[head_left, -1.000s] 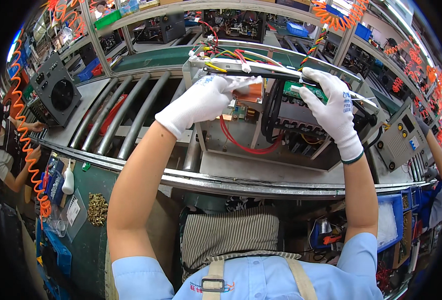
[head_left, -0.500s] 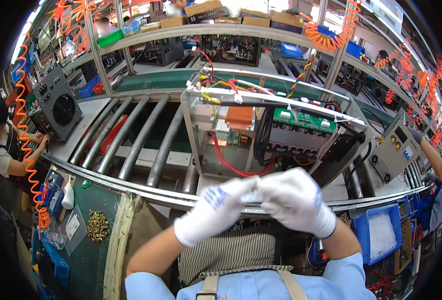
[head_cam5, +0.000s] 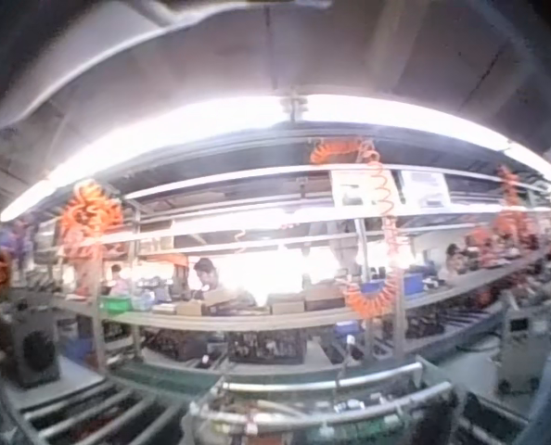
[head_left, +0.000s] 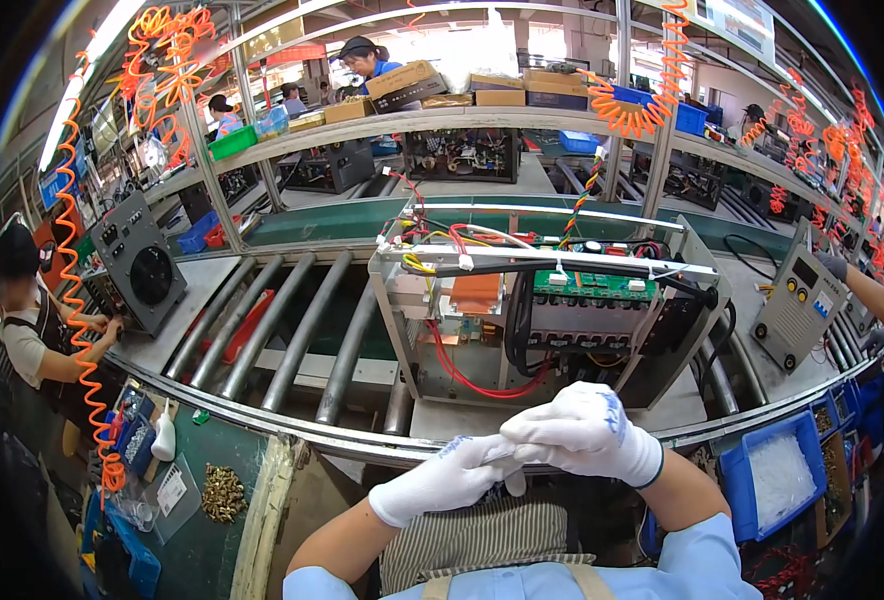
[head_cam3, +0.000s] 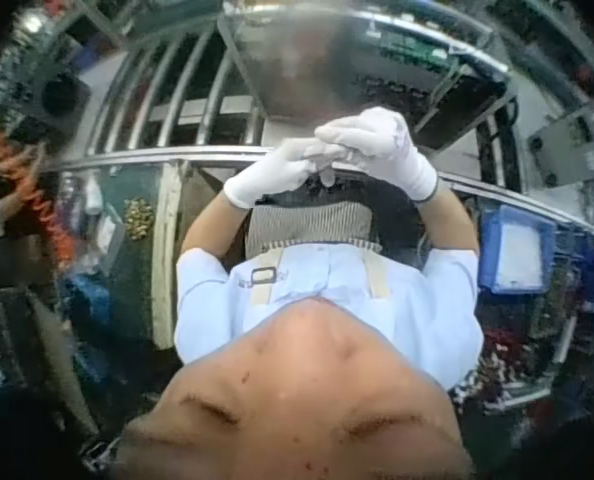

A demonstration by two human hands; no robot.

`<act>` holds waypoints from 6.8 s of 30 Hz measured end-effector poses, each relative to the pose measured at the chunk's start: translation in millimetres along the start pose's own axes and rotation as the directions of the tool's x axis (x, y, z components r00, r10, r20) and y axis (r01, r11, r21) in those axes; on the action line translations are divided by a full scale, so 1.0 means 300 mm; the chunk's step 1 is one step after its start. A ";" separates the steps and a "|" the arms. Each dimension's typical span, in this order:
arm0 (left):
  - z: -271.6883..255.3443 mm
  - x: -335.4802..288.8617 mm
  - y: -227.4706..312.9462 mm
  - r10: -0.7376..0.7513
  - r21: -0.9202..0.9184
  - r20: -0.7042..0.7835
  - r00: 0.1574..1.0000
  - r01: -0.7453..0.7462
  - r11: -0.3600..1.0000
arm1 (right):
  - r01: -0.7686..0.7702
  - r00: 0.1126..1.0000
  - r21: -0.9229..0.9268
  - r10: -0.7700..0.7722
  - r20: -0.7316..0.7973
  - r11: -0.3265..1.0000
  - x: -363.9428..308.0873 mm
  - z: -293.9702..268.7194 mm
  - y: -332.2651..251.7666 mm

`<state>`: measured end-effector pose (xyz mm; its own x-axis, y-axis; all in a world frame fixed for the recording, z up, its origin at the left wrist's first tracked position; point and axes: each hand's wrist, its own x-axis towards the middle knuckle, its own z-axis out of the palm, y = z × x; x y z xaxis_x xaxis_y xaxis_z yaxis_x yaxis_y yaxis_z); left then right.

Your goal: The person assembles an electronic device by connecting various wires to a circuit board and securing them with zip ties. They use a screwdriver to tighten connections and organize the internal components within a metal chassis.

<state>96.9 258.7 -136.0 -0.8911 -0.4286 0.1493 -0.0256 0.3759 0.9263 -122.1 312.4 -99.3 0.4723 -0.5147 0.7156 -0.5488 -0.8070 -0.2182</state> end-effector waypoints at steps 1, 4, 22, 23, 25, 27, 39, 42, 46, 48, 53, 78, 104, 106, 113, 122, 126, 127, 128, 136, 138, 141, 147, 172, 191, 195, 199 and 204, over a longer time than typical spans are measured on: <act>-0.013 -0.003 -0.010 0.166 0.153 -0.033 0.986 -0.159 0.975 | 0.015 1.000 -0.056 -0.015 -0.002 0.998 0.005 -0.019 -0.006; -0.142 0.014 0.011 0.448 0.481 -0.518 0.729 -0.185 0.857 | -0.288 0.908 0.145 0.318 -0.274 0.947 -0.014 -0.080 0.025; -0.478 0.280 0.274 0.110 0.503 -0.406 0.907 0.121 0.856 | -0.528 0.825 -0.308 0.564 0.032 0.791 0.480 -0.158 0.396; -0.476 0.299 0.289 0.077 0.493 -0.422 0.903 0.157 0.856 | -0.517 0.820 -0.332 0.568 0.075 0.789 0.484 -0.133 0.430; -0.495 0.337 0.276 0.209 0.636 -0.347 0.914 0.066 0.769 | -0.545 0.765 -0.277 0.605 0.222 0.791 0.486 -0.114 0.456; -0.510 0.360 0.265 0.064 0.709 -0.325 0.943 0.199 0.677 | -0.599 0.778 -0.127 0.612 0.139 0.791 0.481 -0.105 0.456; -0.715 0.306 0.318 -0.122 0.565 -0.364 0.924 0.323 0.759 | -0.535 0.810 0.007 0.511 0.287 0.845 0.463 -0.097 0.454; -0.732 0.289 0.299 -0.078 0.526 -0.336 0.939 0.256 0.811 | -0.584 0.752 0.069 0.507 0.421 0.809 0.479 -0.105 0.425; -0.707 0.297 0.303 -0.112 0.522 -0.376 0.920 0.310 0.795 | -0.421 0.781 -0.220 0.475 0.406 0.880 0.461 -0.078 0.398; -0.707 0.293 0.288 -0.022 0.509 -0.430 0.903 0.262 0.820 | -0.510 0.749 -0.072 0.484 0.452 0.857 0.484 -0.081 0.402; -0.750 0.269 0.239 0.179 0.529 -0.418 0.891 0.079 0.845 | -0.514 0.798 0.080 0.442 0.410 0.854 0.482 -0.073 0.403; -0.716 0.264 0.268 -0.024 0.521 -0.411 0.911 0.256 0.814 | -0.533 0.794 0.053 0.478 0.377 0.844 0.467 -0.079 0.457; -0.558 0.181 0.240 0.709 0.865 -0.457 0.537 0.081 0.496 | -0.677 0.638 0.079 0.530 0.559 0.732 0.503 -0.061 0.431; -0.471 0.167 0.221 0.645 0.820 -0.432 0.630 -0.023 0.572 | -0.679 0.643 0.097 0.527 0.556 0.727 0.503 -0.060 0.421; -0.472 0.245 0.008 0.705 0.957 -0.281 0.651 0.139 0.253 | -0.681 0.627 0.045 0.550 0.551 0.731 0.536 -0.045 0.404; -0.485 0.279 -0.027 0.680 0.971 -0.212 0.702 0.231 0.063 | -0.637 0.680 -0.022 0.576 0.453 0.770 0.519 -0.002 0.436; -0.427 0.219 -0.007 0.721 0.878 -0.465 0.513 0.163 0.450 | -0.614 0.726 0.033 0.548 0.415 0.788 0.518 0.031 0.440; -0.382 0.188 0.017 0.774 0.895 -0.436 0.460 0.137 0.424 | -0.649 0.719 0.108 0.561 0.411 0.753 0.506 0.011 0.443; -0.327 0.165 0.014 0.644 0.738 -0.619 0.450 0.051 0.673 | -0.654 0.709 0.074 0.576 0.406 0.753 0.512 -0.004 0.433; -0.335 0.271 -0.001 -0.228 -0.342 -0.671 0.706 -0.021 0.939 | -0.671 0.688 0.092 0.571 0.447 0.736 0.532 -0.006 0.386; -0.336 0.294 0.052 -0.329 -0.481 -0.629 0.705 -0.020 0.877 | -0.661 0.680 0.037 0.578 0.450 0.749 0.539 -0.010 0.398; -0.259 0.388 0.074 -0.354 -0.584 -0.724 0.592 -0.252 0.772 | -0.678 0.633 -0.029 0.603 0.485 0.735 0.542 -0.019 0.418; -0.287 0.334 0.008 -0.279 -0.481 -0.690 0.667 -0.135 0.866 | -0.697 0.661 0.131 0.560 0.499 0.705 0.516 -0.014 0.431; -0.350 0.309 0.030 0.075 -0.104 -0.711 0.699 -0.210 0.972 | -0.588 0.792 0.239 0.491 0.363 0.773 0.497 -0.024 0.441; -0.353 0.320 0.097 -0.040 -0.119 -0.718 0.695 -0.066 0.991 | -0.580 0.808 0.248 0.509 0.298 0.775 0.486 -0.022 0.447; -0.357 0.329 0.108 -0.043 -0.047 -0.758 0.651 0.012 0.999 | -0.501 0.848 0.153 0.449 0.280 0.852 0.489 -0.015 0.424; -0.364 0.390 0.134 0.236 0.381 -0.777 0.584 0.138 0.914 | -0.433 0.889 0.158 0.391 0.237 0.887 0.466 -0.011 0.442; -0.376 0.408 0.112 0.378 0.608 -0.730 0.570 0.288 0.740 | -0.399 0.907 0.178 0.359 0.223 0.899 0.470 -0.012 0.443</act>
<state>38.0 126.2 -47.4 -0.1871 -0.7017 0.6874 -0.5511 0.6543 0.5179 -131.1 133.6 -25.0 0.3849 -0.8204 0.4228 -0.5596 -0.5717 -0.6000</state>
